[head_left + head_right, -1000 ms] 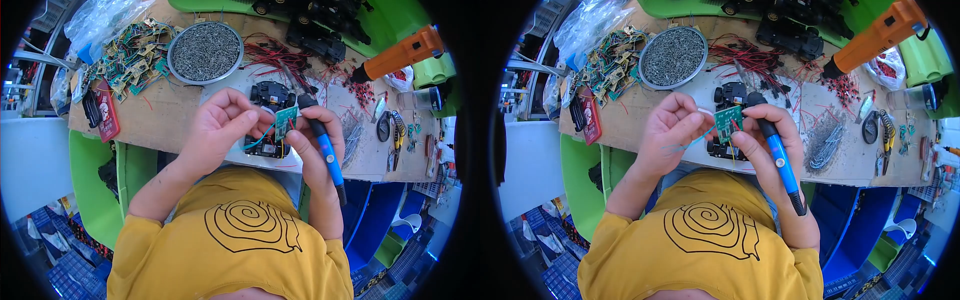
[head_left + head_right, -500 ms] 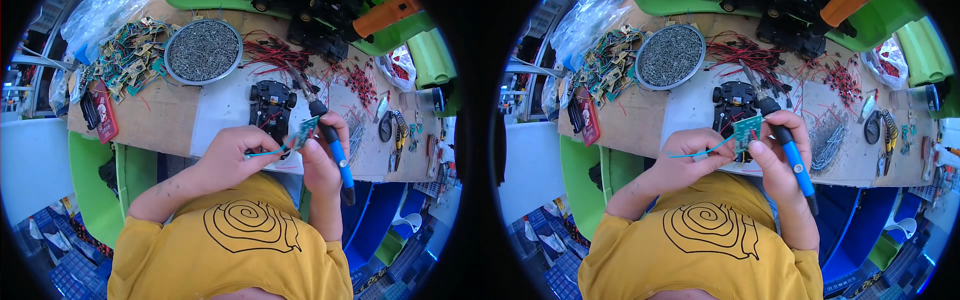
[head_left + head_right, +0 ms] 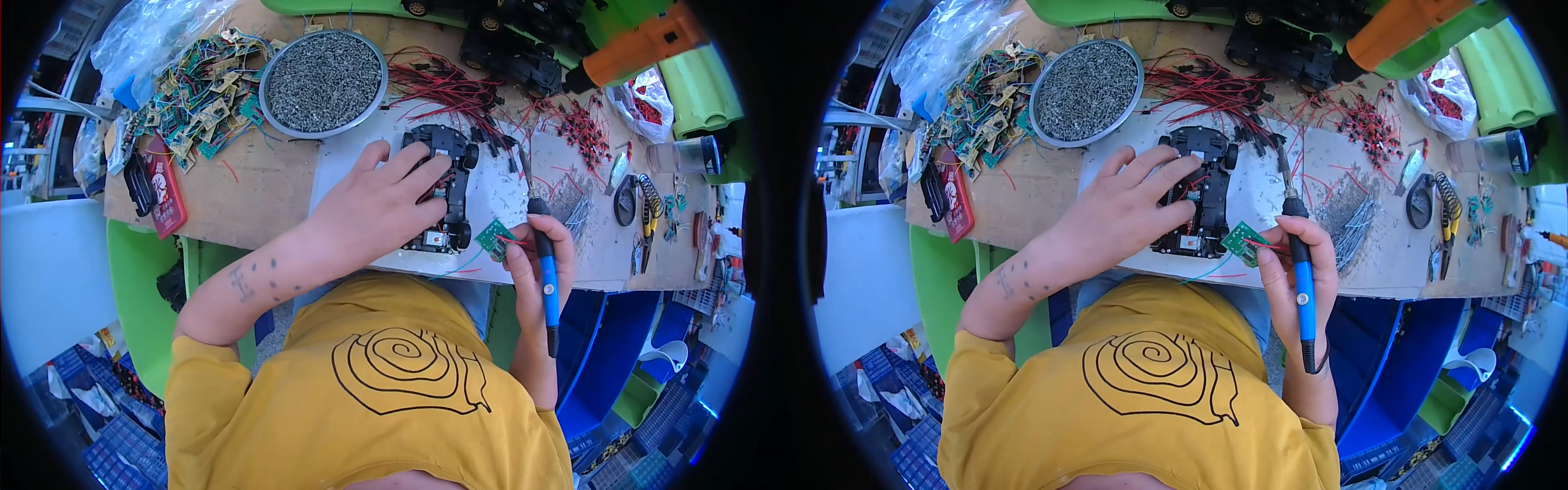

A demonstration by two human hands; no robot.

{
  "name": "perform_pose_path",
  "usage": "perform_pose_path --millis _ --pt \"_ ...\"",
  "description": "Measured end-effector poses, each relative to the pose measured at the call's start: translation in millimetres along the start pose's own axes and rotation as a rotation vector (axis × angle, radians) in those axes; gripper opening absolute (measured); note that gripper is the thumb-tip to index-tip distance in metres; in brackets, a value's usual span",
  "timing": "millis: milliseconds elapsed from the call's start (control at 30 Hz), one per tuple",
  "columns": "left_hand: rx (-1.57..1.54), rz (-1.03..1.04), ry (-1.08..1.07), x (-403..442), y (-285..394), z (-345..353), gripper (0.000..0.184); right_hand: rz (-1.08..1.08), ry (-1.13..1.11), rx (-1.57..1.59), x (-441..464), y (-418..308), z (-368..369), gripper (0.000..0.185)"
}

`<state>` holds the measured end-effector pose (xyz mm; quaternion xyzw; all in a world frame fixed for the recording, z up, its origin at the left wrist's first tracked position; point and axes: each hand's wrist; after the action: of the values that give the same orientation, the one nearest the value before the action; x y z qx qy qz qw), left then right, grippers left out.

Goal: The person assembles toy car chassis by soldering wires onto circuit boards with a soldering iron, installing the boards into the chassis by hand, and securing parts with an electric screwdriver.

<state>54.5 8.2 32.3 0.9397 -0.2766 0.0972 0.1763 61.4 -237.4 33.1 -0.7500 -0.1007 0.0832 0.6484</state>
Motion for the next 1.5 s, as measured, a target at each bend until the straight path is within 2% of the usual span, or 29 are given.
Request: perform_pose_path --millis 133,233,433,500,533,600,667,733,767,833,1067,1267,1333,1400,1500 --pt "-0.033 0.034 0.006 3.2 -6.5 0.8 0.014 0.008 -0.012 -0.097 -1.2 1.0 3.6 0.035" --pt "-0.031 0.088 -0.078 7.2 -10.2 -5.2 0.014 -0.016 0.025 -0.133 -1.0 7.2 5.5 0.033" --pt "-0.243 0.052 -0.056 -4.2 -13.1 0.4 0.014 -0.074 -0.002 -0.179 3.1 11.6 6.8 0.034" --pt "-0.508 -0.038 0.096 -8.7 -4.7 8.3 0.016 -0.145 -0.021 -0.239 5.6 8.7 11.2 0.034" --pt "-0.509 -0.037 0.094 -10.1 -0.1 13.8 0.016 -0.144 -0.020 -0.238 6.9 7.5 12.8 0.034" --pt "-0.689 -0.177 0.217 -10.2 10.5 24.6 0.017 -0.179 -0.026 -0.229 8.6 6.1 15.0 0.033" --pt "-0.747 -0.235 0.220 -8.2 19.9 28.6 0.013 -0.185 -0.018 -0.229 9.7 7.5 15.5 0.033" --pt "-0.910 -0.479 0.299 -8.9 29.3 32.5 0.010 -0.199 -0.023 -0.212 10.6 6.4 15.8 0.033" --pt "-0.911 -0.480 0.300 -9.6 30.5 31.1 0.010 -0.199 -0.023 -0.214 11.3 5.4 15.7 0.033" --pt "-0.915 -0.584 0.188 -9.8 30.9 25.5 0.012 -0.230 -0.022 -0.253 13.2 3.6 15.9 0.032" --pt "-0.895 -0.556 0.160 -7.9 25.3 23.4 0.013 -0.256 -0.022 -0.251 15.7 2.5 18.4 0.032" --pt "-0.910 -0.611 0.108 -3.2 26.1 20.3 0.013 -0.246 -0.034 -0.282 22.2 -3.9 17.4 0.033" --pt "-1.075 -0.776 0.113 -0.2 28.1 19.9 0.012 -0.613 -0.012 -0.760 30.5 -9.5 3.4 0.037" --pt "-1.103 -0.795 0.119 1.8 27.4 20.7 0.012 -0.693 0.049 -0.680 25.2 -9.1 -8.7 0.046" --pt "-1.154 -0.823 0.125 1.6 25.5 24.4 0.013 -0.668 -0.014 -0.587 7.5 -18.5 -20.6 0.050"
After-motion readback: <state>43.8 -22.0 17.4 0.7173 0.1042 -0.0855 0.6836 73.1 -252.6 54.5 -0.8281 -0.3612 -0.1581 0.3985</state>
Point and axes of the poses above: each hand's wrist, its own x-axis towards the middle knuckle, its own z-axis out of the palm, y = z × x, and after that the axes turned 5 degrees about -x, right-handed
